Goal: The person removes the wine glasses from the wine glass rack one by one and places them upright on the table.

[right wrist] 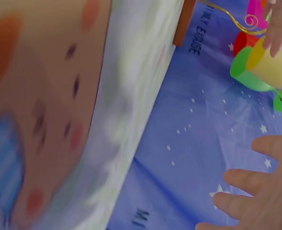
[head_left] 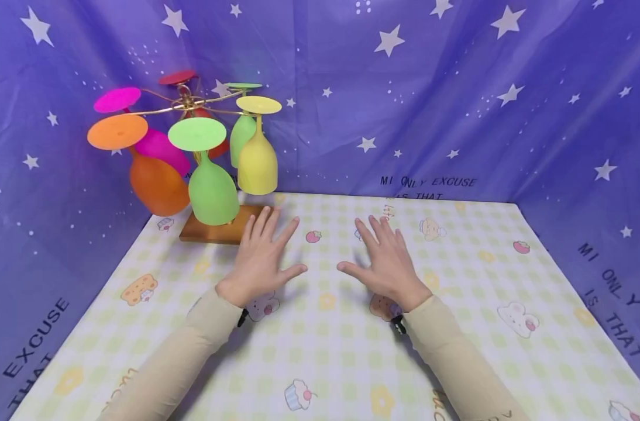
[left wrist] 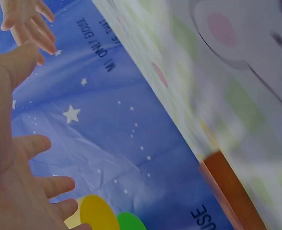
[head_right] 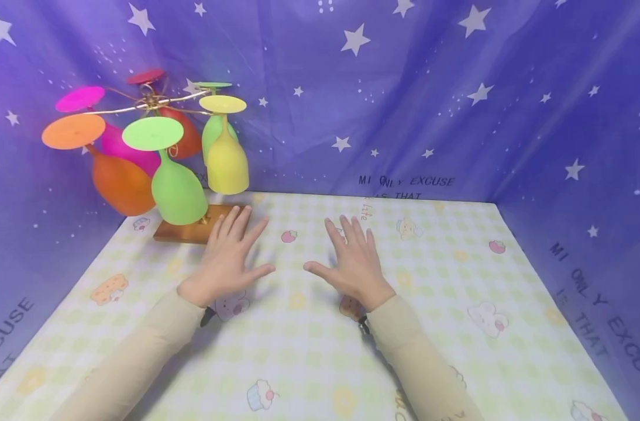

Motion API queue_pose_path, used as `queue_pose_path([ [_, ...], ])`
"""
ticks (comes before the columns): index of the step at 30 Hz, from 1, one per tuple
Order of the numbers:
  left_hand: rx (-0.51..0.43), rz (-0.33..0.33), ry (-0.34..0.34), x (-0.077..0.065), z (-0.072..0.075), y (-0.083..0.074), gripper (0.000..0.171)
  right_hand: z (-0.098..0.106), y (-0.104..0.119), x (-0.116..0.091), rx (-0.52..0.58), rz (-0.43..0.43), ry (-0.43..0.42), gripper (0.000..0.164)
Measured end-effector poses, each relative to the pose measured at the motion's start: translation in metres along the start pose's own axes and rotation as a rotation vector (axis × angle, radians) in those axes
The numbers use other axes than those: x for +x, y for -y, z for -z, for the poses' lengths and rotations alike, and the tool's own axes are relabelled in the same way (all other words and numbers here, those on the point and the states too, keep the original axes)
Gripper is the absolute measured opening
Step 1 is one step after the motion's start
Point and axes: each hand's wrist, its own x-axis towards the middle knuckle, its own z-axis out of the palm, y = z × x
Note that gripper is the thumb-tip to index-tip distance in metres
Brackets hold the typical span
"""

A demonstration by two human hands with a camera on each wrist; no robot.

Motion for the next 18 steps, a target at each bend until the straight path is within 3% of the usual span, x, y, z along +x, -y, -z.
queue_pose_path([
  [6, -0.038, 0.016, 0.005, -0.009, 0.009, 0.019, 0.084, -0.016, 0.015, 0.016, 0.051, -0.005, 0.043, 0.097],
  [18, -0.022, 0.073, 0.026, -0.031, 0.009, 0.061, 0.070, -0.034, 0.048, 0.054, 0.101, 0.015, 0.086, 0.099],
])
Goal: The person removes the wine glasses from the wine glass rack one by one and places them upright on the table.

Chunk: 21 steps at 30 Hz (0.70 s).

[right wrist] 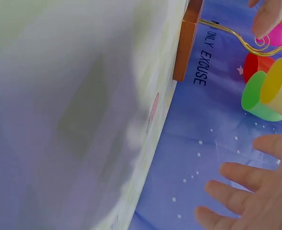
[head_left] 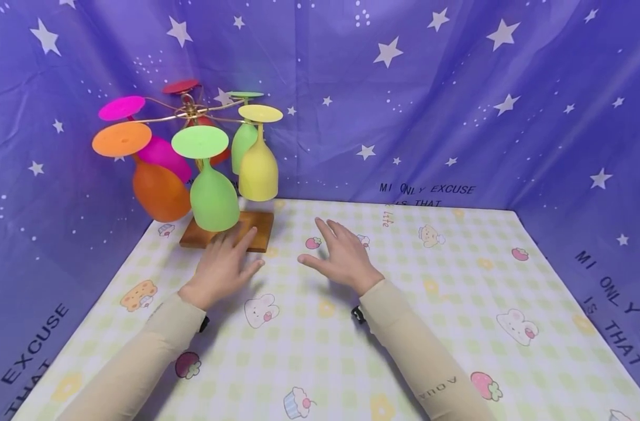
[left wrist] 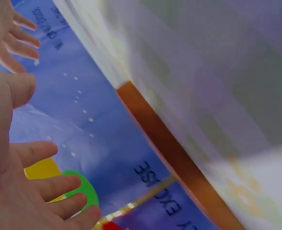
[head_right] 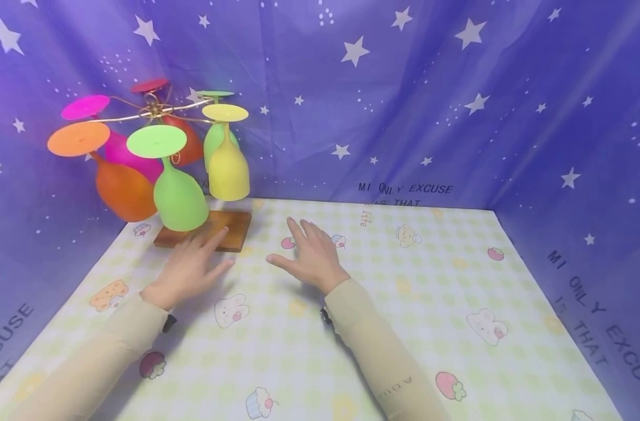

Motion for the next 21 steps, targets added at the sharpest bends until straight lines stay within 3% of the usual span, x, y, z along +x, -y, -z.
queue_pose_path([
  [3, -0.002, -0.007, -0.044, -0.002, -0.001, 0.012, 0.063, -0.004, 0.004, 0.010, 0.013, -0.005, 0.011, 0.098],
  [6, -0.004, -0.041, -0.132, -0.003, -0.005, 0.026, 0.057, -0.007, 0.009, 0.019, 0.030, -0.013, 0.033, 0.098],
  [10, -0.029, -0.058, -0.199, -0.004, -0.009, 0.043, 0.058, -0.013, 0.016, 0.031, 0.063, -0.047, 0.053, 0.095],
  [16, -0.112, 0.053, -0.171, -0.005, -0.007, 0.063, 0.038, -0.026, 0.025, 0.049, 0.169, -0.102, 0.073, 0.089],
  [21, -0.128, 0.115, -0.148, -0.003, -0.005, 0.077, 0.027, -0.034, 0.030, 0.060, 0.381, -0.187, 0.072, 0.079],
])
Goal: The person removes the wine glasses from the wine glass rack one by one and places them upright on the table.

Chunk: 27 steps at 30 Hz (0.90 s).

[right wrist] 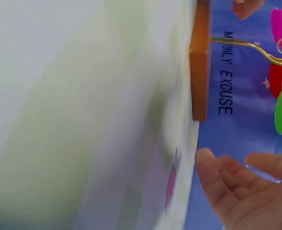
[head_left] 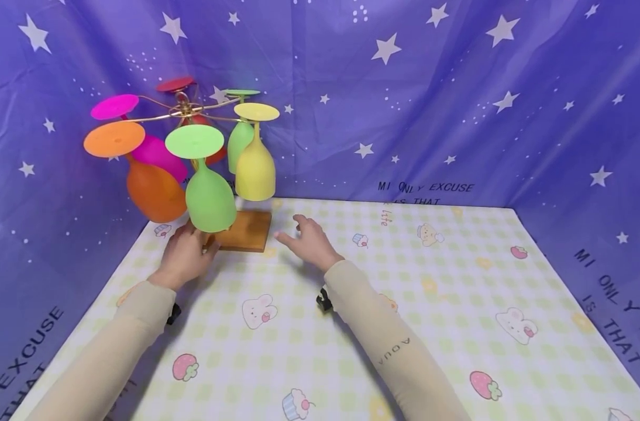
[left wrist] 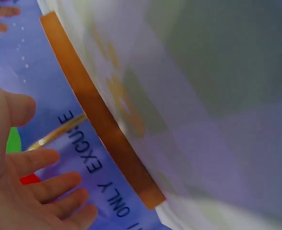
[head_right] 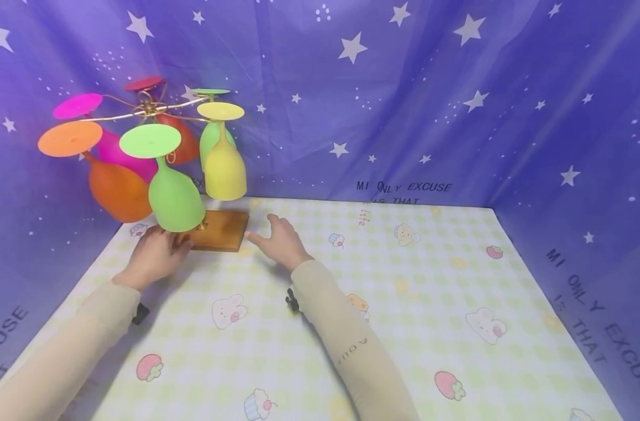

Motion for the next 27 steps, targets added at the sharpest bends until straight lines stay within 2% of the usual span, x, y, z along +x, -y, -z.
queue_pose_path([
  [3, -0.002, 0.040, 0.021, 0.002, 0.001, 0.006, 0.017, -0.005, 0.001, 0.006, 0.163, -0.073, 0.034, 0.070],
  [7, 0.000, 0.089, 0.046, 0.004, 0.004, 0.016, 0.017, -0.013, 0.005, 0.012, 0.330, -0.173, 0.091, 0.062],
  [10, -0.004, 0.127, 0.060, 0.006, 0.005, 0.022, 0.017, -0.020, 0.009, 0.016, 0.369, -0.220, 0.074, 0.054],
  [12, -0.012, 0.169, 0.082, 0.007, 0.005, 0.025, 0.016, -0.025, 0.011, 0.018, 0.354, -0.243, 0.044, 0.047],
  [15, -0.019, 0.228, 0.113, 0.008, 0.005, 0.029, 0.022, -0.032, 0.014, 0.020, 0.371, -0.265, 0.015, 0.041],
  [23, -0.084, 0.344, 0.185, 0.011, 0.004, 0.038, 0.021, -0.056, 0.019, 0.023, 0.475, -0.257, -0.060, 0.045],
  [27, -0.110, 0.424, 0.216, 0.013, 0.003, 0.046, 0.028, -0.063, 0.025, 0.022, 0.508, -0.263, -0.095, 0.043],
])
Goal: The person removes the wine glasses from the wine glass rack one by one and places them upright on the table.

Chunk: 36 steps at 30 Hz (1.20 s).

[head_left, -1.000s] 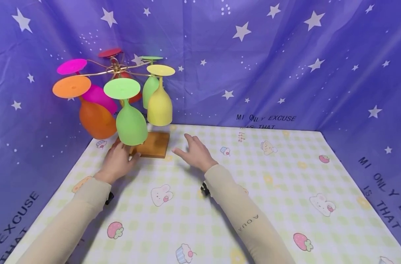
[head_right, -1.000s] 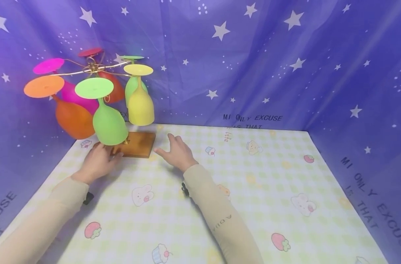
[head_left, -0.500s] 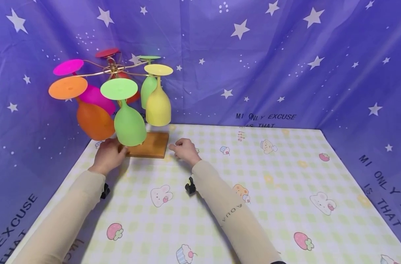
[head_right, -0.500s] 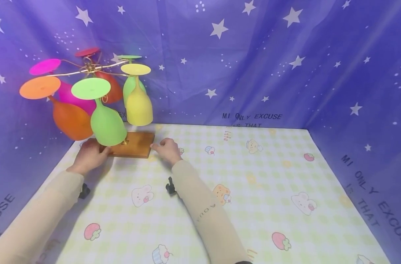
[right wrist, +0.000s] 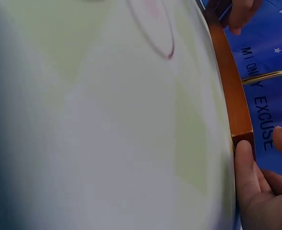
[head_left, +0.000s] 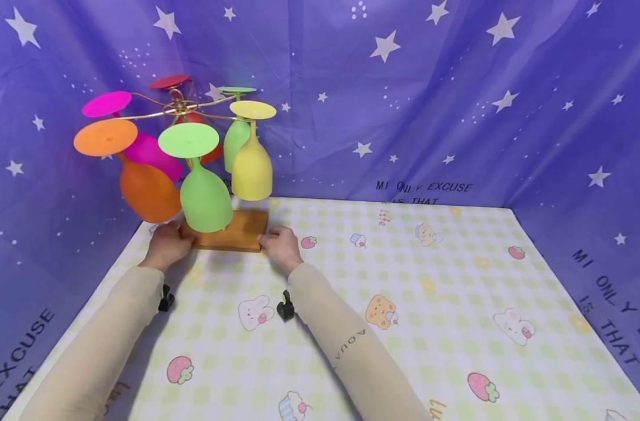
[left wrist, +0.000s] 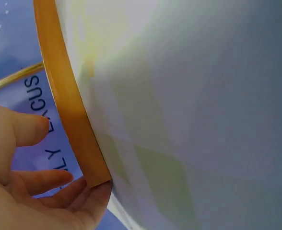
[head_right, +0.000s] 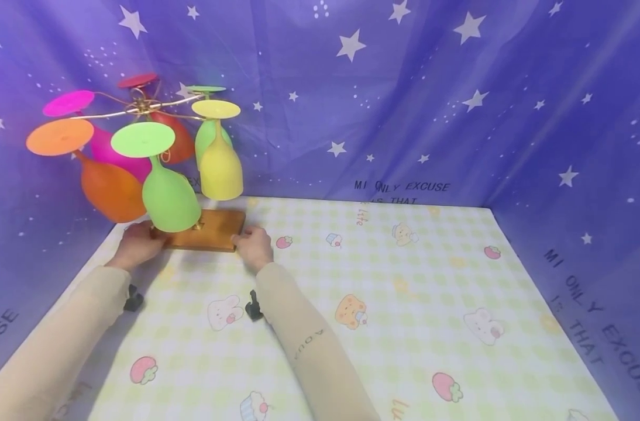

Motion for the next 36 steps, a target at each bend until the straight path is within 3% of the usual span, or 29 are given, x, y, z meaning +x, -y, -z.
queue_pose_path([
  [4, -0.023, 0.037, 0.006, 0.004, 0.001, 0.007, 0.026, -0.005, 0.002, -0.001, 0.024, -0.004, -0.021, 0.027],
  [11, -0.048, 0.050, -0.001, 0.005, 0.005, 0.007, 0.028, -0.009, 0.004, 0.001, -0.186, 0.019, -0.088, 0.020],
  [15, -0.067, 0.056, -0.001, 0.005, 0.006, 0.006, 0.021, -0.013, 0.005, 0.002, -0.233, 0.022, -0.099, 0.018],
  [23, -0.082, 0.082, 0.016, 0.004, 0.006, 0.006, 0.020, -0.016, 0.006, 0.002, -0.255, 0.000, -0.109, 0.013],
  [31, -0.165, 0.179, 0.078, 0.005, 0.007, 0.003, 0.035, -0.016, 0.006, 0.001, -0.230, -0.029, -0.120, 0.010],
  [36, -0.200, 0.206, 0.092, 0.003, 0.007, 0.004, 0.040, -0.016, 0.007, 0.000, -0.232, -0.033, -0.122, 0.009],
])
